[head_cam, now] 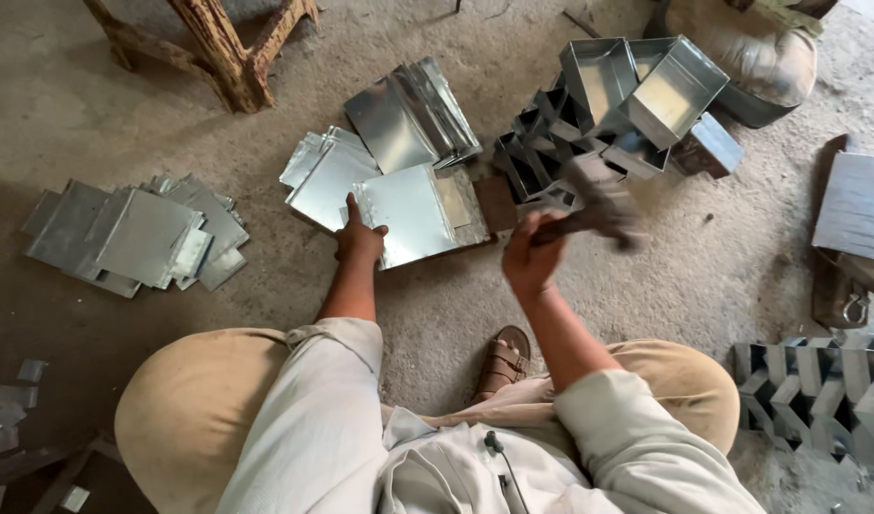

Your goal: The person sits on the floor and repeatedly hammers flat metal sheets placed on a small block. They pick up sheets from a pile, position them, strike them with a hammer, and then move them to a separate stack.

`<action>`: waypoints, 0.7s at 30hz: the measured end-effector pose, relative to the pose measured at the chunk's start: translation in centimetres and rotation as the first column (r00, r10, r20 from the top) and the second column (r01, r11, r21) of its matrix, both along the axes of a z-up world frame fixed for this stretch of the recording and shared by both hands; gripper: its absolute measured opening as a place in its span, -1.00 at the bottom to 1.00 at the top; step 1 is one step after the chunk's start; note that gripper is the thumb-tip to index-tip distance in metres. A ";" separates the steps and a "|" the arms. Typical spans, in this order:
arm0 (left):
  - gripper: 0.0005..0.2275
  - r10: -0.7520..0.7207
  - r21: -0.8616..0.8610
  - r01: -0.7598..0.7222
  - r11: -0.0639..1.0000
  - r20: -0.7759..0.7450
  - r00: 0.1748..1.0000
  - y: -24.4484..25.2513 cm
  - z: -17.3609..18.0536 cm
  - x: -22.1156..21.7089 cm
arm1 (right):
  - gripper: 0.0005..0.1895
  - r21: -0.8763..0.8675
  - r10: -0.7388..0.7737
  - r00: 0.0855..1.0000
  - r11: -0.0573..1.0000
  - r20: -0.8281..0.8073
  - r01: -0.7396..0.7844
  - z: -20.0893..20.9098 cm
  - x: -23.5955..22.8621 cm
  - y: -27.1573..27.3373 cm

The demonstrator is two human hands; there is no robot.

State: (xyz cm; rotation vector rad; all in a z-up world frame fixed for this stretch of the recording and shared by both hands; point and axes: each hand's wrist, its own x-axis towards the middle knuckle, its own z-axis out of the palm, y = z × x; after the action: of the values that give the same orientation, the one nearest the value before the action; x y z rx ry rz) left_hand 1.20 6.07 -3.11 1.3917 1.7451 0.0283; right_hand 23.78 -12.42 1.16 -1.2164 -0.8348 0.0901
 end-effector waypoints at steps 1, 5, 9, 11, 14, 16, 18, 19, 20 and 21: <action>-0.08 0.010 -0.015 -0.010 1.000 0.012 1.000 0.0 0.4 0.0 | -0.82 -0.239 0.049 0.953 0.971 0.300 0.025 -1.5 -0.1 -1.3; -0.11 -0.016 0.019 0.017 1.000 -0.027 1.000 0.0 1.0 0.1 | -0.41 -0.835 0.309 0.893 0.538 0.326 0.118 -3.4 -0.8 -2.2; -0.10 -0.007 -0.004 0.007 1.000 -0.003 1.000 -0.2 -1.0 -0.2 | -0.76 -0.559 0.116 0.931 0.823 0.345 0.105 1.7 -0.2 -0.4; -0.12 -0.044 0.041 0.044 0.998 -0.003 0.999 0.0 -1.5 -0.1 | -0.82 -0.478 -0.002 0.959 0.867 0.283 0.142 3.8 1.0 0.9; -0.16 0.002 -0.002 -0.001 1.000 0.073 0.997 -0.2 -1.3 -0.2 | -0.79 -0.226 -0.073 0.981 0.968 0.179 0.113 2.0 1.8 1.1; -0.16 -0.024 0.007 0.024 1.000 0.036 0.999 -0.3 -0.5 -0.2 | -0.80 -0.119 -0.044 0.999 0.992 -0.003 0.043 -1.4 0.8 1.3; -0.16 -0.032 -0.016 0.032 0.999 0.007 0.999 -0.6 -0.1 -0.3 | -0.76 -0.441 0.219 0.779 0.894 0.587 0.082 -3.2 0.7 -1.7; -0.15 -0.027 -0.039 0.027 0.999 -0.004 1.000 -0.8 -0.1 -0.5 | -0.66 -0.617 0.292 0.809 0.780 0.510 0.107 -3.6 0.1 -2.4; -0.15 -0.025 -0.050 0.025 0.998 -0.008 1.000 -0.2 0.1 -0.1 | -0.55 -0.757 0.340 0.837 0.641 0.429 0.128 -3.3 -0.2 -2.0; -0.14 -0.058 0.012 0.058 0.998 -0.001 0.998 0.3 0.1 0.1 | -0.45 -0.868 0.369 0.866 0.478 0.338 0.135 -2.6 -0.4 -1.1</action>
State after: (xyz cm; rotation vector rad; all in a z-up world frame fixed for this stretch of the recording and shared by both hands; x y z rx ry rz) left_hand 1.32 6.40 -3.05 1.4506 1.7069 0.0066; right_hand 23.36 -13.56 -1.42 -2.2379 -1.4192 0.3871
